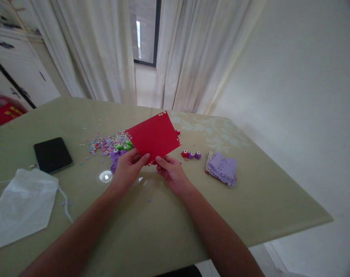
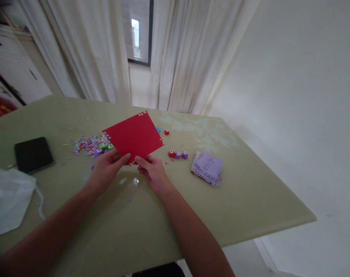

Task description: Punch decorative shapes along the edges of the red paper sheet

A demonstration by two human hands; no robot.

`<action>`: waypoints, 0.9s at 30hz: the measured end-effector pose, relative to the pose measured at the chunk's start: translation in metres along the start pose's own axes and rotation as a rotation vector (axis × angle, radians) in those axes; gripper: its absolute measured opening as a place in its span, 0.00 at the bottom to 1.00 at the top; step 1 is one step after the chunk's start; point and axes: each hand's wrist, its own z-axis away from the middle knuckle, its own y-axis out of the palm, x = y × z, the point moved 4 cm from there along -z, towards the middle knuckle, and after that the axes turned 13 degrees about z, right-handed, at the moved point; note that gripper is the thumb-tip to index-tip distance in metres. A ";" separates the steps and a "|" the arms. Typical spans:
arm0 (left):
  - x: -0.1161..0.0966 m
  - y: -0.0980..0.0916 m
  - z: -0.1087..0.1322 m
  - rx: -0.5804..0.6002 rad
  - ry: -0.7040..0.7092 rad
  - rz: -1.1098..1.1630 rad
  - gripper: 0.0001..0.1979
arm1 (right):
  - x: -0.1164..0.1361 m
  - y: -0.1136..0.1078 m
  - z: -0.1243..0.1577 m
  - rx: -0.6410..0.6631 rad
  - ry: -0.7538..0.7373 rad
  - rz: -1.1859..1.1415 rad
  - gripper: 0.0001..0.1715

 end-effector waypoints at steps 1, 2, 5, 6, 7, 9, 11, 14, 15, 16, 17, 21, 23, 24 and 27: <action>0.000 0.001 0.000 0.010 -0.002 -0.007 0.27 | -0.001 0.000 0.000 0.000 -0.001 0.010 0.28; 0.000 0.002 0.000 0.022 -0.006 -0.011 0.27 | -0.001 0.000 0.000 -0.002 0.000 0.018 0.29; 0.002 0.002 0.000 0.046 -0.016 -0.009 0.27 | -0.002 -0.001 0.000 -0.014 0.004 0.032 0.29; 0.002 0.002 0.000 0.049 -0.017 -0.006 0.27 | -0.002 -0.001 -0.001 -0.019 0.005 0.034 0.29; 0.003 0.002 -0.001 0.050 -0.017 -0.002 0.27 | -0.001 -0.001 -0.001 -0.021 0.006 0.035 0.29; 0.004 0.002 -0.001 0.051 -0.019 0.004 0.27 | -0.001 -0.001 -0.001 -0.023 0.011 0.029 0.30; 0.004 0.001 -0.001 0.050 -0.022 0.010 0.28 | -0.001 -0.001 -0.001 -0.023 0.014 0.025 0.30; 0.004 0.002 -0.001 0.053 -0.025 0.010 0.28 | -0.002 0.000 -0.001 -0.026 0.013 0.037 0.31; 0.004 0.002 -0.001 0.053 -0.025 0.009 0.28 | -0.003 0.000 -0.001 -0.028 0.009 0.043 0.31; 0.004 0.002 -0.001 0.053 -0.025 0.007 0.28 | -0.003 0.000 -0.001 -0.031 0.003 0.048 0.31; 0.004 0.001 -0.001 0.052 -0.025 0.006 0.28 | -0.003 0.000 -0.001 -0.035 -0.002 0.050 0.30; 0.005 0.002 -0.001 0.055 -0.033 0.023 0.30 | -0.001 -0.002 -0.001 -0.057 -0.014 0.037 0.30; 0.005 0.002 -0.001 0.057 -0.036 0.034 0.30 | 0.000 -0.002 -0.001 -0.066 -0.018 0.039 0.30; 0.005 0.002 -0.001 0.056 -0.036 0.036 0.29 | 0.001 -0.003 -0.001 -0.068 -0.022 0.045 0.30; 0.005 0.002 -0.001 0.051 -0.039 0.033 0.29 | 0.001 -0.002 -0.001 -0.069 -0.030 0.071 0.31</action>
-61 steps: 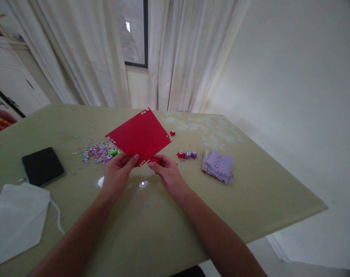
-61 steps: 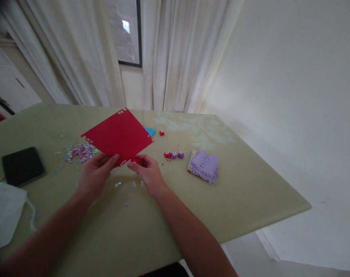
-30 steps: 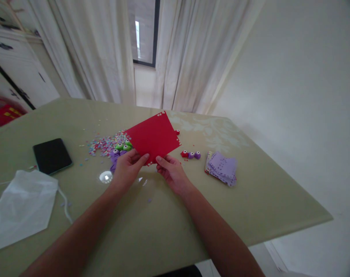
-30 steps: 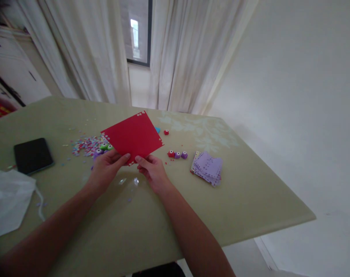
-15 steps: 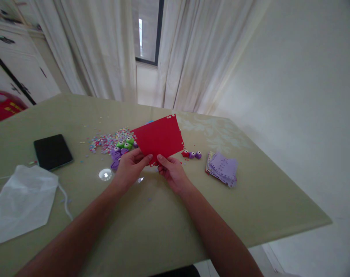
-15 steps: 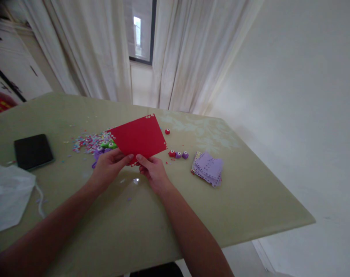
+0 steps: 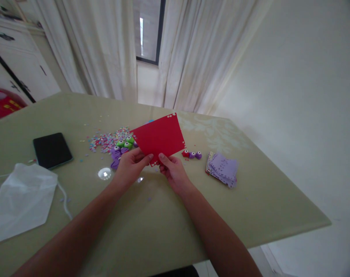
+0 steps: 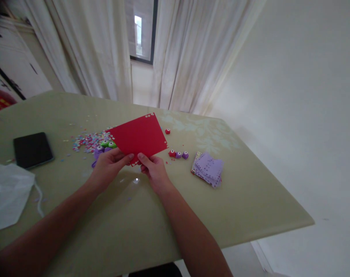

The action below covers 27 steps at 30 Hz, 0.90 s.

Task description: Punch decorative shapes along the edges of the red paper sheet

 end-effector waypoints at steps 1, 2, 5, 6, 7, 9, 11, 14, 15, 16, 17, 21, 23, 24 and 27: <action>0.000 0.000 0.000 -0.001 0.000 0.002 0.29 | 0.000 0.000 0.000 0.000 -0.002 0.007 0.31; 0.000 0.000 0.000 0.001 0.000 0.005 0.29 | -0.001 0.000 0.000 0.001 -0.004 0.013 0.31; 0.001 -0.001 0.000 0.010 0.001 0.014 0.28 | -0.002 0.001 0.000 -0.002 -0.013 0.020 0.31; 0.002 -0.001 0.000 0.014 0.001 0.017 0.28 | -0.002 0.001 0.000 -0.005 -0.016 0.021 0.31; 0.002 -0.001 0.000 0.017 0.004 0.020 0.28 | -0.001 0.000 0.000 -0.006 -0.019 0.023 0.30; 0.002 0.000 0.000 0.018 0.009 0.025 0.27 | -0.001 0.000 0.000 -0.004 -0.019 0.028 0.30; 0.002 0.000 0.000 0.014 0.012 0.029 0.28 | -0.001 0.001 0.000 0.001 -0.019 0.028 0.30; 0.002 0.000 0.000 0.009 0.014 0.023 0.28 | -0.002 0.001 0.000 0.008 -0.021 0.023 0.30; 0.002 0.001 0.001 0.009 0.016 0.020 0.28 | -0.002 0.001 0.000 0.011 -0.020 0.023 0.30; 0.001 0.001 0.001 0.009 0.019 0.019 0.28 | -0.003 0.002 0.000 0.014 -0.020 0.023 0.29; 0.001 0.001 0.001 0.008 0.022 0.020 0.27 | -0.003 0.002 0.000 0.016 -0.020 0.025 0.29; 0.002 0.001 0.000 0.008 0.026 0.028 0.27 | -0.004 0.002 0.000 0.015 -0.020 0.017 0.29; 0.002 0.001 0.000 0.019 0.028 0.026 0.26 | -0.004 0.002 0.000 0.016 -0.022 0.010 0.29; 0.002 0.001 -0.001 0.022 0.030 0.027 0.25 | -0.003 0.003 0.000 0.018 -0.025 0.011 0.29; 0.002 0.001 0.000 0.021 0.027 0.029 0.25 | -0.003 0.003 0.000 0.022 -0.033 0.027 0.29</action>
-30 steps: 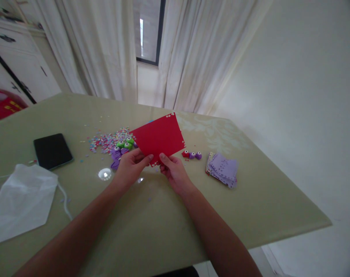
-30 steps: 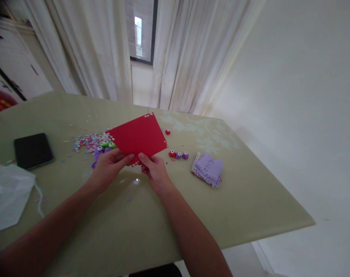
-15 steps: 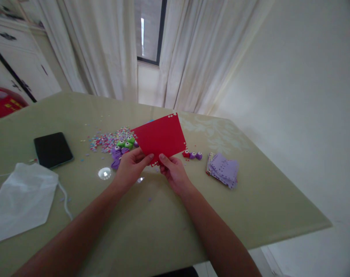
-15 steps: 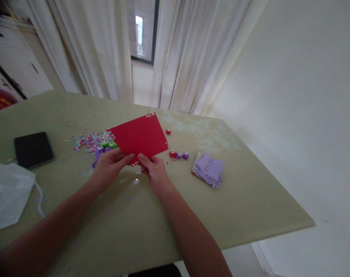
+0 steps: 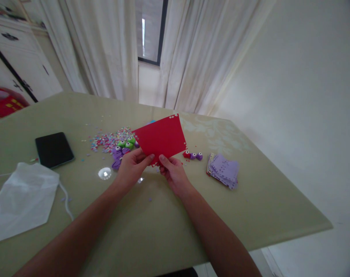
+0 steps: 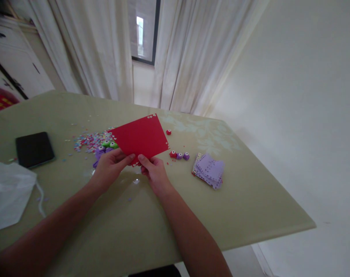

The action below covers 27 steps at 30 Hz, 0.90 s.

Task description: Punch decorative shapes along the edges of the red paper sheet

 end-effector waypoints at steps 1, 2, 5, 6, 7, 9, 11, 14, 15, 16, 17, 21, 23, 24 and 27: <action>0.000 0.000 0.000 0.000 -0.002 0.000 0.25 | 0.000 0.000 0.000 -0.002 0.000 0.005 0.29; 0.000 0.000 0.001 0.002 -0.005 -0.001 0.25 | 0.000 0.000 0.000 -0.006 0.000 0.007 0.28; -0.001 0.001 0.001 0.009 -0.002 -0.004 0.25 | -0.001 0.000 0.000 -0.012 -0.001 0.002 0.28; -0.001 0.001 0.001 0.009 0.001 -0.006 0.25 | -0.001 0.000 0.000 -0.014 -0.002 0.000 0.27; -0.001 0.001 0.001 0.009 0.004 -0.008 0.25 | -0.001 0.000 0.000 -0.015 -0.002 -0.001 0.27; 0.000 0.001 0.000 0.007 0.003 -0.010 0.26 | 0.001 -0.001 0.001 -0.020 -0.005 0.003 0.27; 0.001 0.001 0.000 0.002 -0.007 -0.011 0.27 | 0.001 -0.002 0.001 -0.032 -0.006 0.015 0.28; 0.003 0.001 0.001 0.007 -0.012 -0.008 0.28 | 0.001 -0.002 0.001 -0.062 -0.011 0.031 0.28; 0.004 0.001 0.001 0.011 -0.007 -0.006 0.28 | 0.001 -0.002 0.001 -0.073 -0.017 0.033 0.29; 0.004 0.001 0.001 0.013 -0.003 -0.005 0.28 | 0.001 -0.001 0.001 -0.081 -0.023 0.035 0.29; 0.003 0.001 0.001 0.011 -0.001 -0.003 0.27 | 0.000 0.000 0.001 -0.084 -0.027 0.034 0.30; -0.001 0.000 0.001 -0.024 -0.001 0.012 0.27 | 0.002 -0.001 0.000 -0.062 -0.019 -0.001 0.33; -0.004 -0.001 0.001 -0.047 0.007 0.020 0.27 | 0.006 -0.009 -0.003 -0.117 -0.031 -0.069 0.33; -0.006 -0.002 0.000 -0.058 0.010 0.020 0.26 | 0.009 -0.017 -0.006 -0.168 -0.045 -0.117 0.34; -0.008 -0.003 -0.001 -0.070 0.013 0.019 0.26 | 0.023 -0.045 -0.012 -0.335 -0.140 -0.264 0.33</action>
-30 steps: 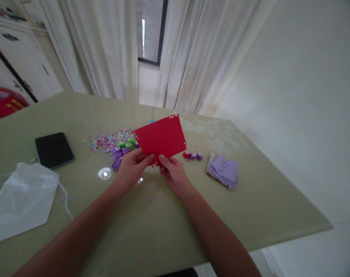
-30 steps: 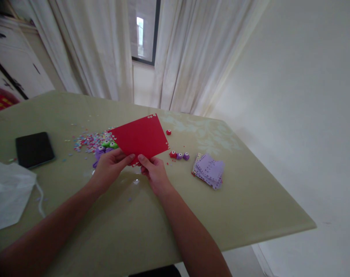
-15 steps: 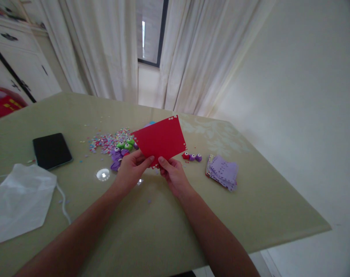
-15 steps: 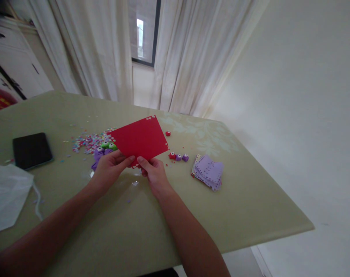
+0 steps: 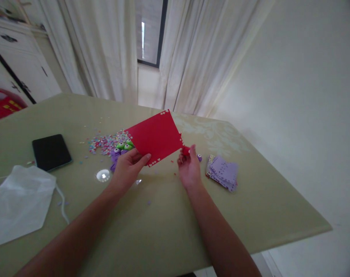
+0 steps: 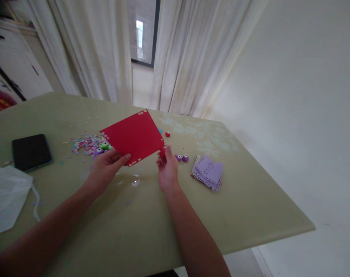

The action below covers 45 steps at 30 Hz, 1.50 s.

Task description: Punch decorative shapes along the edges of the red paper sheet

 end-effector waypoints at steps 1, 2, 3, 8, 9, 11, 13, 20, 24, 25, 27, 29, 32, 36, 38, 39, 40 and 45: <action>0.000 0.000 0.000 0.005 0.000 -0.004 0.26 | 0.008 -0.007 -0.005 -0.037 -0.059 -0.029 0.32; 0.000 0.000 -0.001 0.016 -0.001 -0.012 0.26 | 0.016 -0.013 -0.009 -0.039 -0.113 -0.036 0.32; 0.000 0.000 -0.001 0.029 0.000 -0.025 0.26 | 0.023 -0.017 -0.012 -0.013 -0.165 -0.016 0.31; 0.001 0.000 -0.002 0.172 -0.048 -0.160 0.23 | 0.033 -0.018 -0.010 0.245 -0.239 0.345 0.23; 0.001 0.000 -0.002 0.196 -0.069 -0.171 0.22 | 0.029 -0.017 -0.010 0.251 -0.212 0.401 0.22; 0.001 -0.001 -0.002 0.184 -0.084 -0.160 0.23 | 0.021 -0.015 -0.008 0.210 -0.160 0.412 0.21; 0.001 -0.001 -0.001 0.115 -0.058 -0.119 0.24 | 0.013 -0.012 -0.007 0.139 -0.126 0.299 0.23; 0.018 0.014 0.011 0.087 -0.116 -0.032 0.24 | -0.009 0.015 0.012 0.154 -0.115 0.074 0.27; 0.016 0.002 0.008 -0.072 -0.042 -0.032 0.20 | -0.012 0.023 0.020 0.227 -0.107 0.141 0.24; 0.014 0.000 0.006 -0.090 -0.030 -0.038 0.20 | -0.012 0.023 0.021 0.237 -0.109 0.165 0.23; 0.011 -0.003 0.003 -0.070 -0.025 -0.053 0.20 | -0.011 0.024 0.022 0.253 -0.116 0.203 0.23; 0.008 -0.003 0.002 -0.048 -0.017 -0.082 0.20 | -0.010 0.023 0.023 0.261 -0.118 0.230 0.23; 0.000 -0.009 0.001 -0.117 0.060 -0.211 0.17 | -0.008 0.021 0.021 0.256 -0.112 0.262 0.25; -0.007 -0.016 -0.001 -0.165 0.141 -0.314 0.14 | -0.008 0.017 0.017 0.265 -0.037 0.348 0.25; -0.007 -0.019 -0.003 -0.181 0.137 -0.248 0.16 | -0.012 0.016 0.017 0.296 0.035 0.419 0.26; -0.006 -0.020 -0.003 -0.195 0.132 -0.211 0.17 | -0.014 0.017 0.018 0.323 0.065 0.448 0.26; -0.005 -0.020 -0.004 -0.205 0.127 -0.185 0.17 | -0.016 0.018 0.020 0.353 0.087 0.470 0.26; -0.007 -0.012 -0.001 -0.135 0.120 -0.188 0.17 | -0.020 0.023 0.026 0.422 0.101 0.466 0.28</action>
